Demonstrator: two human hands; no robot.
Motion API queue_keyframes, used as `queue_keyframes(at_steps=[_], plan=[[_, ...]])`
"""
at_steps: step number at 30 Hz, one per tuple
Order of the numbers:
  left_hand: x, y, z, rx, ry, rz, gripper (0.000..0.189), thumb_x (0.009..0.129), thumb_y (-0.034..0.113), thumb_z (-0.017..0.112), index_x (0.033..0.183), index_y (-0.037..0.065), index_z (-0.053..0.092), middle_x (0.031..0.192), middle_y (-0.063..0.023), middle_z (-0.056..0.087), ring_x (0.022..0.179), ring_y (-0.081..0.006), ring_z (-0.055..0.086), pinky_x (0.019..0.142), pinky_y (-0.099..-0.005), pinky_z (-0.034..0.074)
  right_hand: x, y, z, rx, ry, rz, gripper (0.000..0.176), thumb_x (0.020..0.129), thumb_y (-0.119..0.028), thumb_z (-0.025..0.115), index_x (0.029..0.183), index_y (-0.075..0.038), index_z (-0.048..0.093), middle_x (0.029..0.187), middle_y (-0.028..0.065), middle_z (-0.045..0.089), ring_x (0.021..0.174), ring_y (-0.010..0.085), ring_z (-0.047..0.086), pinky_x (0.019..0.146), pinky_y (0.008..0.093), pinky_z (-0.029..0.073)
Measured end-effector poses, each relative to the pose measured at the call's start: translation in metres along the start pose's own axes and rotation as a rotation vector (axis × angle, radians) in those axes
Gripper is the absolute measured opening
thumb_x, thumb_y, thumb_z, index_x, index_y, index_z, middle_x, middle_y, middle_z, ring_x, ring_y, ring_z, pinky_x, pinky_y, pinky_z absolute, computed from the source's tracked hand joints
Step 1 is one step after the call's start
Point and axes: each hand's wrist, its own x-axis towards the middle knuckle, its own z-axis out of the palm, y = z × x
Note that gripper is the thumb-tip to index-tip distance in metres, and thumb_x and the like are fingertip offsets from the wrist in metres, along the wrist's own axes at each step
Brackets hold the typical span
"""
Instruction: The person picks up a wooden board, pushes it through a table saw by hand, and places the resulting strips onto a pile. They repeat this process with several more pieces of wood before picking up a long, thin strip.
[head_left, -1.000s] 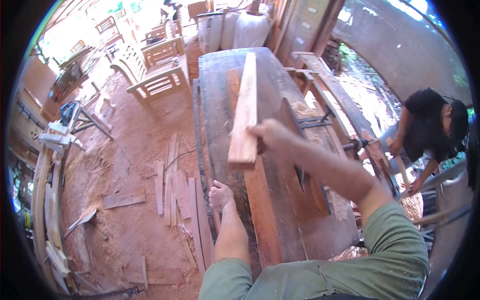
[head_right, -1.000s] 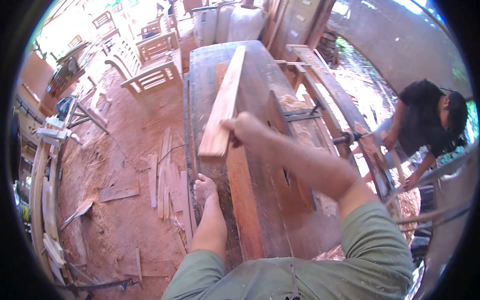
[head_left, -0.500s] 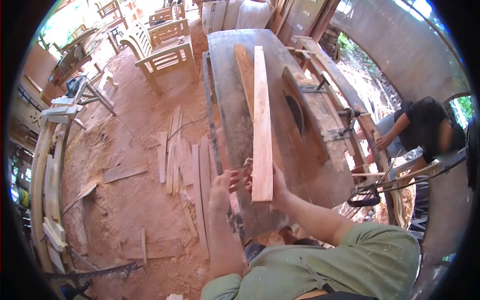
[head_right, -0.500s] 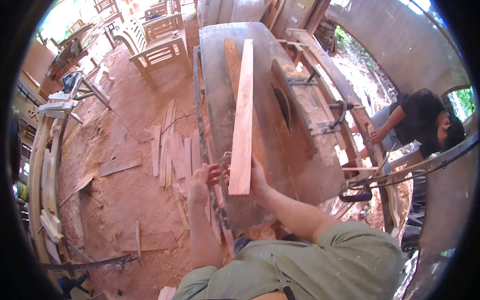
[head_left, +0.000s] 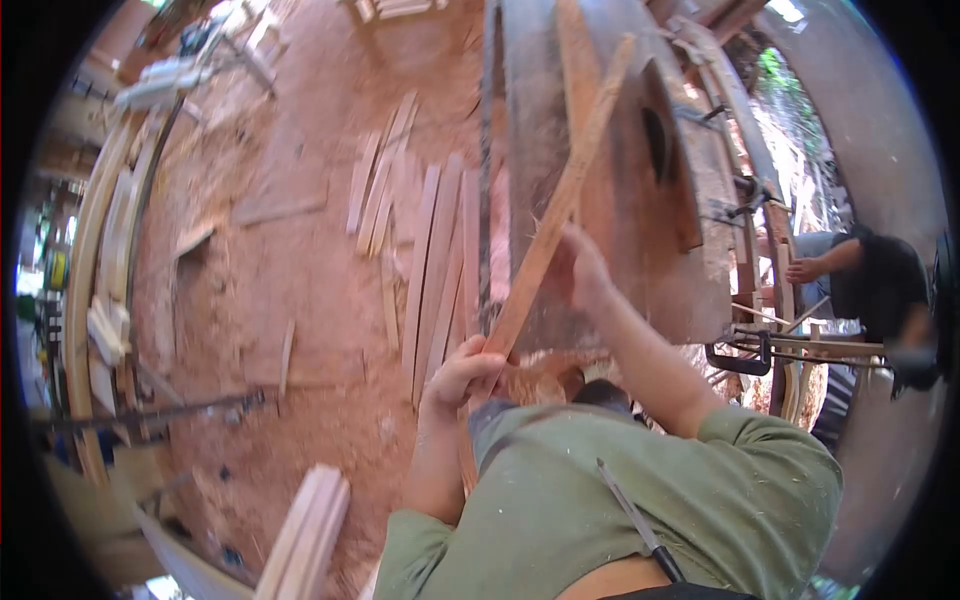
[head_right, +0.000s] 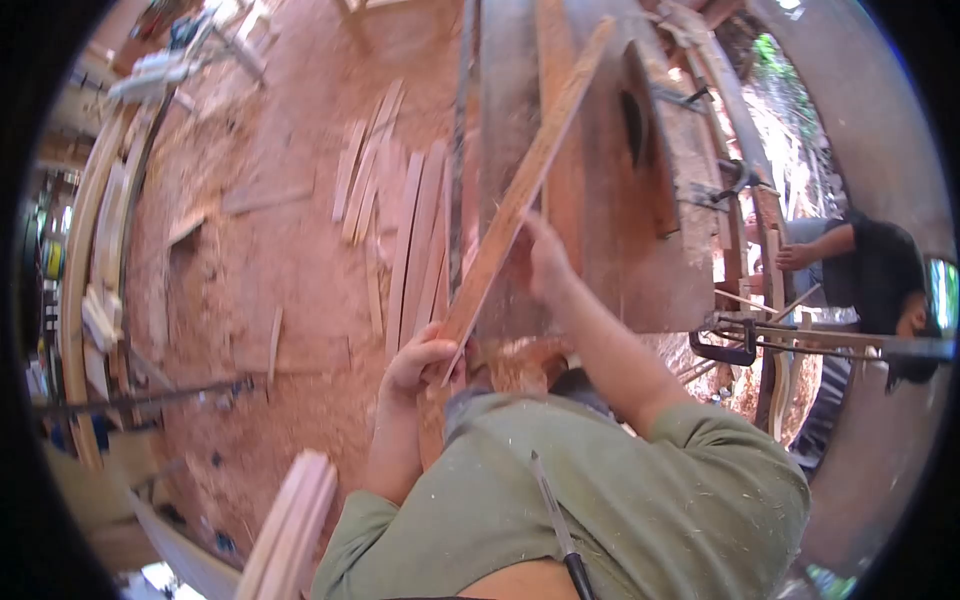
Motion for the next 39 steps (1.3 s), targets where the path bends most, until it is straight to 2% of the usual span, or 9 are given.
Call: queue_keyframes(at_steps=[6, 14, 25, 27, 31, 33, 34, 36, 39], plan=[[-0.126, -0.130, -0.010, 0.069, 0.403, 0.000, 0.066, 0.054, 0.025, 0.094, 0.105, 0.001, 0.060, 0.085, -0.0018, 0.063, 0.072, -0.0105, 0.058, 0.064, -0.0264, 0.048, -0.038, 0.085, 0.008, -0.252, 0.133, 0.141, 0.023, 0.085, -0.022, 0.073, 0.096, -0.005, 0.063, 0.083, 0.0075, 0.066, 0.075, 0.0222, 0.065, 0.068, 0.0398, 0.055], [-0.154, -0.182, 0.003, 0.493, 0.833, 0.044, 0.054, 0.063, 0.031, 0.086, 0.097, -0.005, 0.064, 0.090, -0.0110, 0.069, 0.081, -0.0172, 0.065, 0.071, -0.0341, 0.053, -0.001, 0.185, 0.049, -0.218, -0.026, 0.313, 0.017, 0.077, -0.010, 0.067, 0.089, 0.001, 0.064, 0.081, 0.0128, 0.066, 0.071, 0.0272, 0.066, 0.068, 0.0437, 0.055], [-0.071, -0.113, -0.055, -0.081, 0.487, 0.180, 0.037, 0.078, 0.025, 0.072, 0.105, 0.000, 0.064, 0.086, -0.0098, 0.069, 0.070, -0.0166, 0.068, 0.057, -0.0329, 0.054, 0.073, 0.200, 0.040, -0.556, 0.075, 0.372, 0.023, 0.088, -0.024, 0.070, 0.101, -0.006, 0.062, 0.076, 0.0044, 0.057, 0.062, 0.0195, 0.057, 0.062, 0.0353, 0.052], [-0.034, -0.134, -0.105, -0.034, 0.513, 0.137, 0.040, 0.078, 0.026, 0.072, 0.107, 0.000, 0.063, 0.087, -0.0107, 0.069, 0.070, -0.0181, 0.068, 0.058, -0.0342, 0.055, 0.074, 0.181, 0.030, -0.815, -0.086, 0.307, 0.029, 0.086, -0.023, 0.072, 0.105, -0.003, 0.062, 0.084, 0.0063, 0.061, 0.067, 0.0188, 0.060, 0.063, 0.0336, 0.052], [0.003, -0.190, -0.174, 0.499, 0.725, -0.082, 0.054, 0.075, 0.031, 0.074, 0.115, -0.004, 0.061, 0.095, -0.0152, 0.071, 0.081, -0.0284, 0.071, 0.073, -0.0411, 0.057, -0.008, 0.116, 0.047, -0.991, -0.114, -0.391, 0.042, 0.087, -0.025, 0.070, 0.116, 0.004, 0.060, 0.102, 0.0148, 0.065, 0.085, 0.0242, 0.065, 0.076, 0.0381, 0.053], [-0.006, -0.197, -0.163, 0.747, 0.812, -0.170, 0.060, 0.074, 0.034, 0.074, 0.117, -0.005, 0.061, 0.100, -0.0184, 0.071, 0.090, -0.0327, 0.069, 0.081, -0.0422, 0.056, -0.014, 0.076, 0.012, -1.586, 0.043, -1.088, 0.056, 0.087, -0.029, 0.071, 0.128, 0.004, 0.053, 0.121, 0.0226, 0.059, 0.109, 0.0327, 0.059, 0.094, 0.0434, 0.047], [-0.008, -0.197, -0.161, 0.994, 0.936, -0.240, 0.065, 0.072, 0.037, 0.075, 0.119, -0.006, 0.061, 0.106, -0.0216, 0.070, 0.099, -0.0369, 0.068, 0.089, -0.0434, 0.054, -0.020, 0.058, -0.001, -1.590, 0.075, -1.091, 0.056, 0.087, -0.029, 0.071, 0.128, 0.004, 0.053, 0.121, 0.0226, 0.059, 0.109, 0.0327, 0.059, 0.094, 0.0434, 0.047], [-0.010, -0.202, -0.166, 1.003, 0.961, -0.294, 0.068, 0.070, 0.040, 0.076, 0.118, -0.006, 0.062, 0.110, -0.0236, 0.069, 0.105, -0.0395, 0.066, 0.093, -0.0439, 0.052, -0.032, 0.032, -0.020, -1.874, 0.666, -0.826, 0.081, 0.080, -0.039, 0.078, 0.140, 0.002, 0.041, 0.136, 0.0267, 0.048, 0.126, 0.0397, 0.047, 0.108, 0.0471, 0.037], [-0.002, -0.215, -0.164, 1.093, 1.072, -0.328, 0.071, 0.070, 0.045, 0.077, 0.117, -0.007, 0.064, 0.118, -0.0276, 0.065, 0.112, -0.0420, 0.062, 0.099, -0.0438, 0.048, -0.015, 0.016, -0.056, -1.832, 0.876, -0.383, 0.102, 0.072, -0.049, 0.082, 0.146, 0.001, 0.032, 0.141, 0.0262, 0.040, 0.130, 0.0416, 0.043, 0.108, 0.0502, 0.037]])
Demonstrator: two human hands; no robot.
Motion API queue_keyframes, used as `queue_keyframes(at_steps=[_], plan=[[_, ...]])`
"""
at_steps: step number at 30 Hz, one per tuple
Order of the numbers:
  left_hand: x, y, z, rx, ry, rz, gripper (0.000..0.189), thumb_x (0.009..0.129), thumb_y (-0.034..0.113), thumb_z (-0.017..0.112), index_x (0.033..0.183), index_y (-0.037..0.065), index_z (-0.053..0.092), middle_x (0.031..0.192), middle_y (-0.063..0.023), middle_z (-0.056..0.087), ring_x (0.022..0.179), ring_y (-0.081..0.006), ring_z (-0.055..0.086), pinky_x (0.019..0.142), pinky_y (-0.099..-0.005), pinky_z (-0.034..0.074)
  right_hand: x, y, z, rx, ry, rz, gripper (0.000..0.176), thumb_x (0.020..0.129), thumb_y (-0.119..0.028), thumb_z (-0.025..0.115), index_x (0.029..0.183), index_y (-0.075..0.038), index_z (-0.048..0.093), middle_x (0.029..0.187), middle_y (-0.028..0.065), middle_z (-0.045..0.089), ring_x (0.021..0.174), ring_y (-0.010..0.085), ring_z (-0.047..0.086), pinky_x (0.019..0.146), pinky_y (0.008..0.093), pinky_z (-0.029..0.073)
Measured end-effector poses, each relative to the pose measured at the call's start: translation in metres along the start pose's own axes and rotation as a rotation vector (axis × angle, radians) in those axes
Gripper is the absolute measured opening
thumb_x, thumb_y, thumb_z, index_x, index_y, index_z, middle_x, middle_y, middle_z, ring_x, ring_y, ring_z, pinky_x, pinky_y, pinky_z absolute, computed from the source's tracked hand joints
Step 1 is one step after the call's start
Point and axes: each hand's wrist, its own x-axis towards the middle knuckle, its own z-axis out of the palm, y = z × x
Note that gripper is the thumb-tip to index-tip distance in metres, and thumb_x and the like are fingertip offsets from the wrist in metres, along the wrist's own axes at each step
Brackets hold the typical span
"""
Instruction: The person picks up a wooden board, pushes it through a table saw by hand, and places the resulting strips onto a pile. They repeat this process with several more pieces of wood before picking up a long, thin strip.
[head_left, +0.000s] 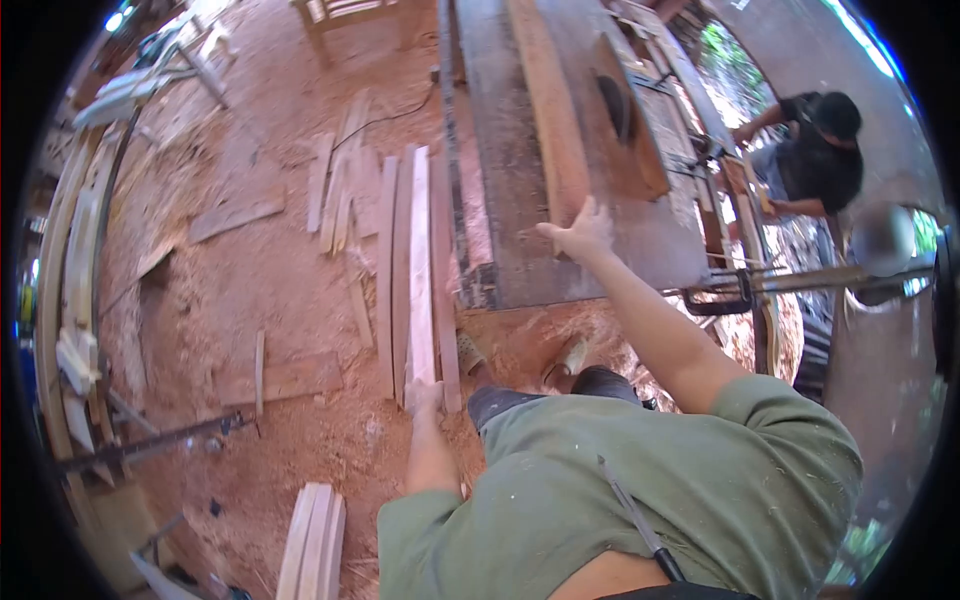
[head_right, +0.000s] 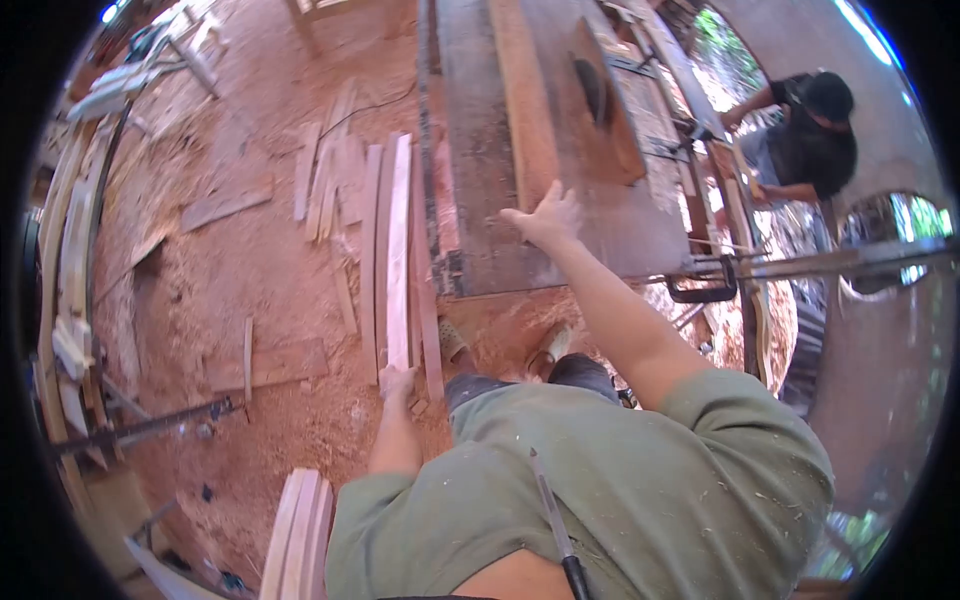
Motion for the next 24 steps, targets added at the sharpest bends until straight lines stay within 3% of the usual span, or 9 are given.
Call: queue_keyframes(at_steps=[2, 5, 9, 14, 18, 19, 21, 23, 24], plan=[[0.009, -0.001, -0.001, 0.073, 0.136, 0.012, 0.072, 0.071, 0.047, 0.076, 0.117, -0.008, 0.064, 0.120, -0.0295, 0.064, 0.113, -0.0420, 0.061, 0.101, -0.0430, 0.047, 0.001, 0.003, 0.006, 0.139, -0.116, 0.126, 0.115, 0.068, -0.057, 0.082, 0.149, 0.000, 0.025, 0.141, 0.0273, 0.039, 0.132, 0.0426, 0.040, 0.108, 0.0517, 0.037], [0.024, -0.011, -0.008, -0.212, 0.022, 0.049, 0.069, 0.076, 0.049, 0.072, 0.111, -0.011, 0.066, 0.114, -0.0350, 0.063, 0.113, -0.0445, 0.060, 0.100, -0.0449, 0.046, -0.002, 0.011, 0.018, 0.149, -0.125, 0.054, 0.107, 0.076, -0.043, 0.074, 0.153, -0.003, 0.012, 0.137, 0.0283, 0.040, 0.128, 0.0440, 0.042, 0.105, 0.0546, 0.039], [0.008, -0.003, -0.013, -0.118, 0.099, 0.084, 0.056, 0.080, 0.041, 0.070, 0.106, -0.008, 0.067, 0.106, -0.0317, 0.067, 0.107, -0.0430, 0.064, 0.094, -0.0466, 0.049, -0.026, 0.041, 0.014, 0.211, -0.093, 0.039, 0.100, 0.077, -0.034, 0.071, 0.153, -0.004, 0.014, 0.134, 0.0291, 0.041, 0.127, 0.0444, 0.043, 0.104, 0.0550, 0.040], [-0.063, 0.074, -0.012, 0.048, 0.098, 0.213, 0.048, 0.082, 0.039, 0.069, 0.103, -0.004, 0.070, 0.104, -0.0261, 0.070, 0.104, -0.0380, 0.067, 0.091, -0.0441, 0.051, -0.139, 0.185, -0.002, 0.222, -0.010, -0.079, 0.095, 0.074, -0.035, 0.073, 0.152, -0.008, 0.025, 0.129, 0.0265, 0.049, 0.121, 0.0444, 0.048, 0.102, 0.0529, 0.041], [-0.148, 0.182, 0.008, -0.163, -0.012, 0.544, 0.053, 0.085, 0.045, 0.066, 0.100, -0.005, 0.071, 0.097, -0.0236, 0.072, 0.096, -0.0309, 0.069, 0.086, -0.0404, 0.051, -0.253, 0.313, -0.031, 0.440, 0.033, -0.211, 0.094, 0.072, -0.037, 0.080, 0.147, -0.003, 0.035, 0.122, 0.0251, 0.057, 0.113, 0.0417, 0.056, 0.100, 0.0476, 0.044], [-0.154, 0.202, 0.026, -0.218, -0.079, 0.561, 0.058, 0.089, 0.050, 0.063, 0.097, -0.007, 0.071, 0.094, -0.0197, 0.072, 0.092, -0.0262, 0.069, 0.083, -0.0397, 0.051, -0.274, 0.363, 0.018, 1.015, -0.023, -0.064, 0.082, 0.079, -0.021, 0.078, 0.146, 0.000, 0.036, 0.125, 0.0198, 0.056, 0.112, 0.0315, 0.059, 0.096, 0.0414, 0.048], [-0.172, 0.245, 0.049, -0.309, -0.282, 0.603, 0.066, 0.093, 0.058, 0.057, 0.099, -0.007, 0.068, 0.093, -0.0150, 0.071, 0.089, -0.0263, 0.067, 0.080, -0.0391, 0.050, -0.327, 0.397, 0.023, 1.276, 0.032, 0.457, 0.066, 0.084, -0.013, 0.074, 0.140, 0.001, 0.043, 0.118, 0.0156, 0.062, 0.105, 0.0235, 0.064, 0.086, 0.0359, 0.054], [-0.151, 0.277, 0.109, -0.628, -0.341, 0.425, 0.074, 0.096, 0.061, 0.050, 0.116, -0.009, 0.062, 0.102, -0.0177, 0.071, 0.094, -0.0270, 0.066, 0.081, -0.0388, 0.050, -0.371, 0.440, 0.047, 1.841, -0.311, 0.906, 0.055, 0.091, -0.029, 0.065, 0.139, -0.007, 0.048, 0.123, 0.0117, 0.064, 0.105, 0.0282, 0.065, 0.081, 0.0457, 0.055], [-0.141, 0.293, 0.116, -0.644, -0.322, 0.439, 0.074, 0.096, 0.061, 0.050, 0.116, -0.009, 0.062, 0.102, -0.0177, 0.071, 0.094, -0.0270, 0.066, 0.081, -0.0388, 0.050, -0.393, 0.452, 0.065, 1.925, -0.220, 0.876, 0.050, 0.094, -0.035, 0.059, 0.137, -0.010, 0.051, 0.125, 0.0086, 0.064, 0.106, 0.0295, 0.064, 0.080, 0.0505, 0.054]])
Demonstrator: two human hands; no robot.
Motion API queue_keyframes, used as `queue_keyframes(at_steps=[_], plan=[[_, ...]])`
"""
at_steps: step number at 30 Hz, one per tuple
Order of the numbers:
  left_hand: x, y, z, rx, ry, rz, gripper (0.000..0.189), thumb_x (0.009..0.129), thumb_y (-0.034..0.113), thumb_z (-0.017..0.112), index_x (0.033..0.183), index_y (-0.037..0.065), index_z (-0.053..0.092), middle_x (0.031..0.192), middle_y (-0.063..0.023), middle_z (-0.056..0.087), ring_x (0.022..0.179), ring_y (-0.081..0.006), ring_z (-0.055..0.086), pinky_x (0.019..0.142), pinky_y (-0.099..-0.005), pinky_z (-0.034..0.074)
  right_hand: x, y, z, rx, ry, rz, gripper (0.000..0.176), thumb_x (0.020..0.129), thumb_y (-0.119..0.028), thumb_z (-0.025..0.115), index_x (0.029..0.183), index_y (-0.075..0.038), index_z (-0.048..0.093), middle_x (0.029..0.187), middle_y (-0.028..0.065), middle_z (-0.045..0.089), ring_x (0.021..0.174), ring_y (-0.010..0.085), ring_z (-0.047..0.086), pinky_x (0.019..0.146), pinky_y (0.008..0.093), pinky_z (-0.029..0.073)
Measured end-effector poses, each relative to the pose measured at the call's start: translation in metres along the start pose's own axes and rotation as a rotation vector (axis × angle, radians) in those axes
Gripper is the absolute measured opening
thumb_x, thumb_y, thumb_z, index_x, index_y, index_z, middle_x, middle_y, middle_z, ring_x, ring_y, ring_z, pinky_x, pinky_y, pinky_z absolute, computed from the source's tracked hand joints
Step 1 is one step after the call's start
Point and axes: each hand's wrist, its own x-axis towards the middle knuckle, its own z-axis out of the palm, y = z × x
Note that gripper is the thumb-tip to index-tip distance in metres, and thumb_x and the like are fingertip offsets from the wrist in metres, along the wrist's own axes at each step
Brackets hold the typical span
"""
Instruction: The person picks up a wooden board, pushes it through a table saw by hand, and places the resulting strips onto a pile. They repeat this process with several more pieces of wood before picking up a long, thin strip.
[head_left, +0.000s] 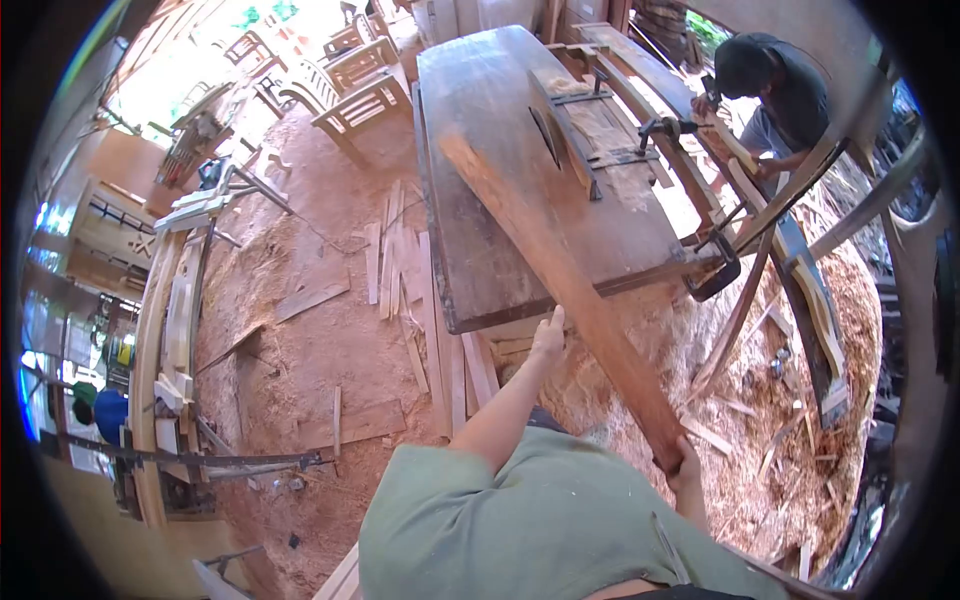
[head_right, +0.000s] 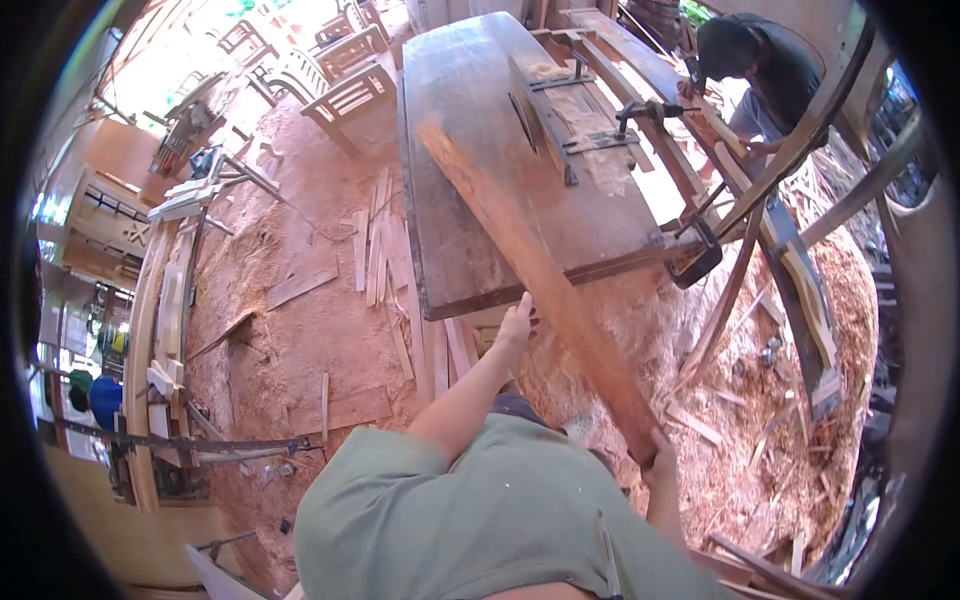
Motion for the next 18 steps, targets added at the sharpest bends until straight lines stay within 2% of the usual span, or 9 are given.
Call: queue_keyframes(at_steps=[1, 3, 5, 6, 8, 10, 11, 13, 18], plan=[[0.012, 0.001, 0.009, 0.064, 0.070, -0.006, 0.078, 0.096, 0.062, 0.047, 0.121, -0.011, 0.058, 0.109, -0.0196, 0.069, 0.100, -0.0282, 0.065, 0.084, -0.0394, 0.050, -0.013, 0.001, -0.019, 0.009, -0.045, -0.005, 0.050, 0.093, -0.026, 0.061, 0.138, -0.008, 0.050, 0.129, 0.0121, 0.061, 0.115, 0.0301, 0.060, 0.093, 0.0481, 0.051], [0.013, 0.009, 0.023, 0.140, 0.118, -0.017, 0.082, 0.097, 0.064, 0.043, 0.127, -0.012, 0.054, 0.116, -0.0214, 0.067, 0.105, -0.0294, 0.064, 0.087, -0.0399, 0.049, -0.047, 0.006, -0.055, 0.027, 0.011, -0.040, 0.050, 0.093, -0.028, 0.062, 0.137, -0.007, 0.050, 0.128, 0.0126, 0.061, 0.116, 0.0301, 0.060, 0.093, 0.0476, 0.051], [0.012, 0.023, 0.021, -0.186, 0.158, -0.007, 0.092, 0.097, 0.068, 0.037, 0.130, -0.017, 0.049, 0.131, -0.0259, 0.059, 0.124, -0.0351, 0.055, 0.103, -0.0415, 0.043, -0.069, 0.015, -0.081, 0.065, 0.094, -0.085, 0.050, 0.093, -0.029, 0.062, 0.136, -0.006, 0.051, 0.127, 0.0130, 0.062, 0.116, 0.0300, 0.060, 0.094, 0.0470, 0.051], [0.022, 0.020, 0.022, -0.290, 0.194, -0.108, 0.084, 0.099, 0.065, 0.038, 0.131, -0.012, 0.053, 0.126, -0.0177, 0.063, 0.115, -0.0302, 0.061, 0.100, -0.0410, 0.047, -0.085, 0.022, -0.096, 0.136, 0.137, -0.118, 0.050, 0.093, -0.029, 0.062, 0.135, -0.005, 0.052, 0.127, 0.0135, 0.062, 0.114, 0.0301, 0.061, 0.094, 0.0459, 0.051], [0.016, 0.000, 0.024, -0.319, 0.108, -0.151, 0.079, 0.099, 0.063, 0.039, 0.132, -0.008, 0.053, 0.128, -0.0163, 0.062, 0.115, -0.0296, 0.061, 0.099, -0.0401, 0.049, -0.124, 0.039, -0.126, 0.215, 0.231, -0.157, 0.050, 0.093, -0.030, 0.062, 0.134, -0.004, 0.052, 0.127, 0.0139, 0.062, 0.113, 0.0303, 0.062, 0.095, 0.0449, 0.052], [-0.009, -0.030, 0.033, -0.560, -0.097, 0.060, 0.073, 0.100, 0.060, 0.042, 0.137, -0.002, 0.049, 0.128, -0.0152, 0.061, 0.115, -0.0282, 0.061, 0.098, -0.0387, 0.050, -0.152, 0.066, -0.162, 0.304, 0.408, -0.115, 0.050, 0.092, -0.030, 0.063, 0.133, -0.003, 0.053, 0.126, 0.0150, 0.062, 0.112, 0.0311, 0.062, 0.096, 0.0436, 0.051], [-0.021, -0.040, 0.038, -0.558, -0.111, 0.053, 0.073, 0.100, 0.060, 0.042, 0.137, -0.002, 0.049, 0.128, -0.0152, 0.061, 0.115, -0.0282, 0.061, 0.098, -0.0387, 0.050, -0.166, 0.079, -0.174, 0.334, 0.437, -0.092, 0.052, 0.094, -0.041, 0.056, 0.131, -0.003, 0.055, 0.123, 0.0157, 0.064, 0.110, 0.0317, 0.062, 0.092, 0.0463, 0.053], [-0.049, -0.056, 0.045, -0.099, -0.059, 0.083, 0.080, 0.099, 0.059, 0.044, 0.142, -0.008, 0.042, 0.133, -0.0214, 0.058, 0.122, -0.0325, 0.057, 0.106, -0.0371, 0.042, -0.186, 0.089, -0.172, 0.359, 0.510, -0.043, 0.053, 0.094, -0.042, 0.055, 0.131, -0.003, 0.055, 0.123, 0.0158, 0.064, 0.110, 0.0317, 0.062, 0.091, 0.0465, 0.053], [-0.074, -0.019, 0.061, 0.231, -0.276, -0.036, 0.085, 0.097, 0.064, 0.041, 0.137, -0.010, 0.048, 0.133, -0.0262, 0.058, 0.126, -0.0371, 0.054, 0.107, -0.0371, 0.040, -0.209, 0.076, -0.115, 0.357, 0.591, 0.073, 0.054, 0.094, -0.044, 0.053, 0.130, -0.004, 0.055, 0.122, 0.0159, 0.064, 0.110, 0.0318, 0.063, 0.090, 0.0472, 0.053]])
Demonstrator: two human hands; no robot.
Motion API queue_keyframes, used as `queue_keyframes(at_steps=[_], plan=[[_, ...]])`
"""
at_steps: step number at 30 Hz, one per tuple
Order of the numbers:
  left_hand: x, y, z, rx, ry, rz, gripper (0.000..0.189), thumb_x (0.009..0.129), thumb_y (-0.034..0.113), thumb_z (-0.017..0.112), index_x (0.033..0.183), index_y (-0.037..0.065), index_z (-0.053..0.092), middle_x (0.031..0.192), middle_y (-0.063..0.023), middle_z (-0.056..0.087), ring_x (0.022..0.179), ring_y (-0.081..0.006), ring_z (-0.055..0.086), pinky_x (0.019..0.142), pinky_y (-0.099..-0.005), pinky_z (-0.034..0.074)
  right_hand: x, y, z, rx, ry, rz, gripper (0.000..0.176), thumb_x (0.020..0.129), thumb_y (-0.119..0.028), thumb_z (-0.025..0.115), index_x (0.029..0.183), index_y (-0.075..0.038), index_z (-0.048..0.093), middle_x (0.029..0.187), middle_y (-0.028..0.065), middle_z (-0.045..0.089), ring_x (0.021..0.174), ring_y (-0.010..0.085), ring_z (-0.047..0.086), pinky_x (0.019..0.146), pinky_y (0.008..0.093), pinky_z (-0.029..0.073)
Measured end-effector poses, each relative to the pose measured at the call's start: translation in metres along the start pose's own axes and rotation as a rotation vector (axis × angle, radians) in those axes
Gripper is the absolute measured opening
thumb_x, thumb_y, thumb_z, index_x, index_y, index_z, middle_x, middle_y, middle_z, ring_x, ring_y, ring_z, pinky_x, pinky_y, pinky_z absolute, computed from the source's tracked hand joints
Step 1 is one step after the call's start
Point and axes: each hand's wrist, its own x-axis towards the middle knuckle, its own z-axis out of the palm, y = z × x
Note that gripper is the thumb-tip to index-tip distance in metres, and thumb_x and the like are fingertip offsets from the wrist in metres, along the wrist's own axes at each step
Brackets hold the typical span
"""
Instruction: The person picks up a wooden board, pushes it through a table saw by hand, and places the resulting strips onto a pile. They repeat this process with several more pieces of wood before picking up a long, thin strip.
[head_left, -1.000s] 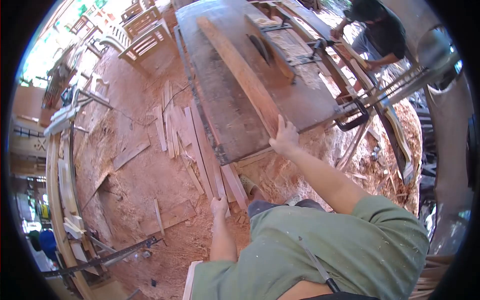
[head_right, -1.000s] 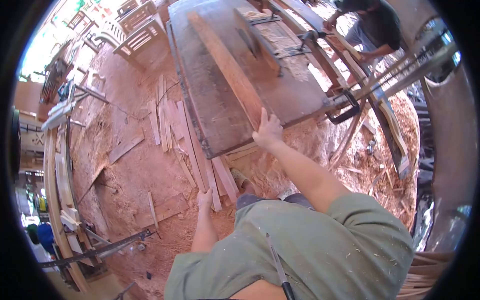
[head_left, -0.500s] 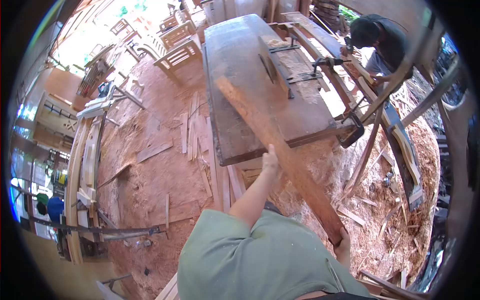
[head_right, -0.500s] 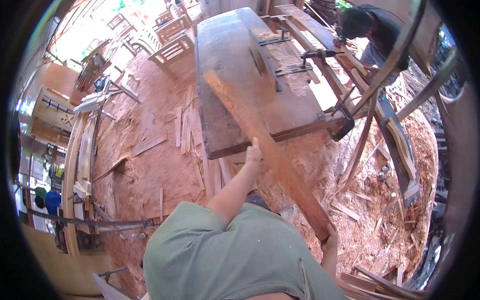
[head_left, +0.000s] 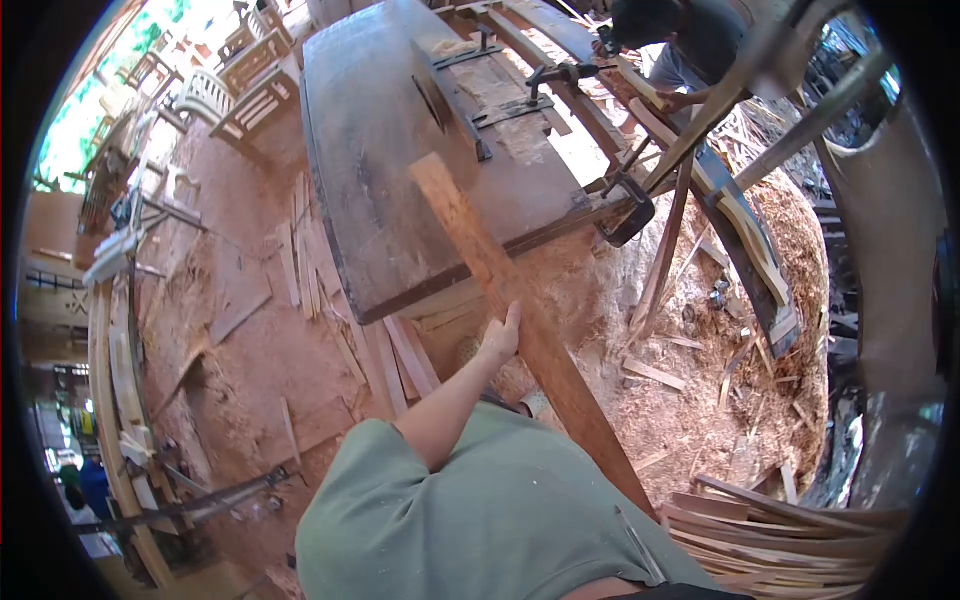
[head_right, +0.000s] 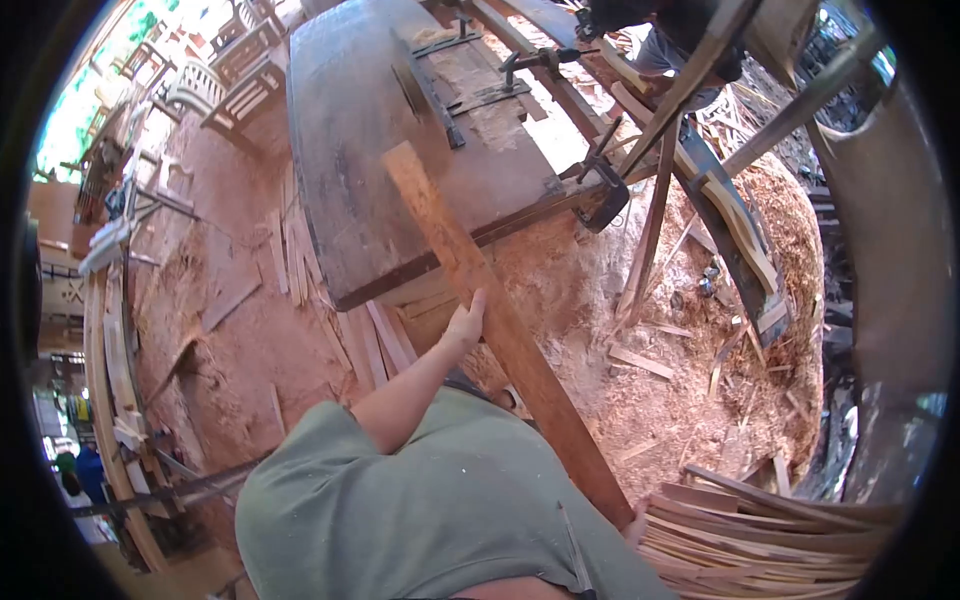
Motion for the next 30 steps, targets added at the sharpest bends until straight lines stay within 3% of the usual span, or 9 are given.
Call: queue_keyframes(at_steps=[2, 5, 7, 9, 14, 22, 25, 29, 30], plan=[[0.007, 0.025, -0.007, 0.096, -0.059, -0.058, 0.086, 0.096, 0.066, 0.040, 0.134, -0.011, 0.051, 0.132, -0.0276, 0.058, 0.127, -0.0386, 0.054, 0.108, -0.0374, 0.040, -0.015, -0.001, 0.020, -0.025, 0.012, 0.021, 0.054, 0.094, -0.044, 0.052, 0.130, -0.004, 0.055, 0.122, 0.0159, 0.064, 0.110, 0.0318, 0.063, 0.090, 0.0474, 0.053], [0.026, 0.050, -0.012, 0.251, -0.100, 0.004, 0.090, 0.095, 0.069, 0.038, 0.132, -0.011, 0.054, 0.144, -0.0294, 0.046, 0.137, -0.0391, 0.042, 0.113, -0.0429, 0.034, -0.031, -0.001, 0.044, -0.046, 0.022, 0.028, 0.055, 0.094, -0.046, 0.051, 0.129, -0.004, 0.056, 0.121, 0.0160, 0.064, 0.109, 0.0319, 0.063, 0.089, 0.0478, 0.053], [0.023, 0.090, -0.013, 0.851, 0.119, -0.079, 0.092, 0.093, 0.072, 0.036, 0.131, -0.010, 0.056, 0.158, -0.0270, 0.026, 0.148, -0.0380, 0.024, 0.118, -0.0516, 0.021, -0.040, 0.001, 0.053, -0.050, 0.025, 0.030, 0.055, 0.095, -0.047, 0.050, 0.129, -0.004, 0.056, 0.121, 0.0161, 0.065, 0.109, 0.0319, 0.063, 0.089, 0.0481, 0.053], [0.023, 0.117, -0.025, 1.157, 0.188, 0.142, 0.091, 0.096, 0.070, 0.031, 0.132, -0.010, 0.056, 0.164, -0.0229, 0.008, 0.152, -0.0373, 0.006, 0.119, -0.0581, 0.007, -0.045, 0.002, 0.063, -0.057, 0.028, 0.025, 0.056, 0.095, -0.047, 0.049, 0.128, -0.004, 0.056, 0.120, 0.0161, 0.065, 0.109, 0.0319, 0.063, 0.088, 0.0483, 0.053], [0.076, 0.097, -0.037, 0.844, 0.155, 0.195, 0.083, 0.102, 0.059, 0.025, 0.132, -0.012, 0.055, 0.164, -0.0200, 0.011, 0.152, -0.0367, 0.005, 0.120, -0.0573, 0.002, -0.060, 0.012, 0.080, -0.064, 0.026, 0.032, 0.057, 0.095, -0.049, 0.047, 0.128, -0.004, 0.057, 0.119, 0.0163, 0.065, 0.109, 0.0320, 0.063, 0.087, 0.0489, 0.053], [0.090, 0.096, -0.039, 0.710, 0.193, 0.258, 0.084, 0.102, 0.059, 0.028, 0.150, -0.010, 0.027, 0.163, -0.0175, 0.018, 0.152, -0.0341, 0.011, 0.120, -0.0582, 0.002, -0.065, 0.025, 0.095, -0.015, 0.090, 0.072, 0.061, 0.094, -0.055, 0.041, 0.125, -0.006, 0.058, 0.115, 0.0157, 0.067, 0.104, 0.0322, 0.064, 0.082, 0.0497, 0.054], [0.095, 0.099, -0.042, 0.703, 0.194, 0.259, 0.082, 0.101, 0.060, 0.029, 0.152, -0.003, 0.027, 0.163, -0.0180, 0.019, 0.152, -0.0354, 0.012, 0.119, -0.0613, 0.001, -0.044, 0.030, 0.086, 0.065, 0.133, 0.116, 0.061, 0.093, -0.058, 0.039, 0.123, -0.009, 0.060, 0.110, 0.0139, 0.068, 0.095, 0.0318, 0.066, 0.076, 0.0482, 0.053], [0.096, 0.106, -0.044, 0.696, 0.197, 0.258, 0.083, 0.100, 0.062, 0.029, 0.153, -0.003, 0.027, 0.163, -0.0181, 0.020, 0.151, -0.0356, 0.013, 0.118, -0.0616, 0.001, -0.020, 0.041, 0.072, 0.110, 0.133, 0.078, 0.057, 0.093, -0.056, 0.042, 0.122, -0.011, 0.060, 0.108, 0.0128, 0.070, 0.090, 0.0313, 0.067, 0.075, 0.0461, 0.054], [0.095, 0.109, -0.044, 0.704, 0.190, 0.248, 0.083, 0.101, 0.060, 0.029, 0.150, -0.007, 0.029, 0.163, -0.0183, 0.019, 0.152, -0.0346, 0.012, 0.119, -0.0602, 0.002, -0.023, 0.040, 0.073, 0.112, 0.135, 0.082, 0.057, 0.093, -0.056, 0.042, 0.122, -0.011, 0.060, 0.108, 0.0128, 0.070, 0.090, 0.0313, 0.067, 0.075, 0.0461, 0.054]])
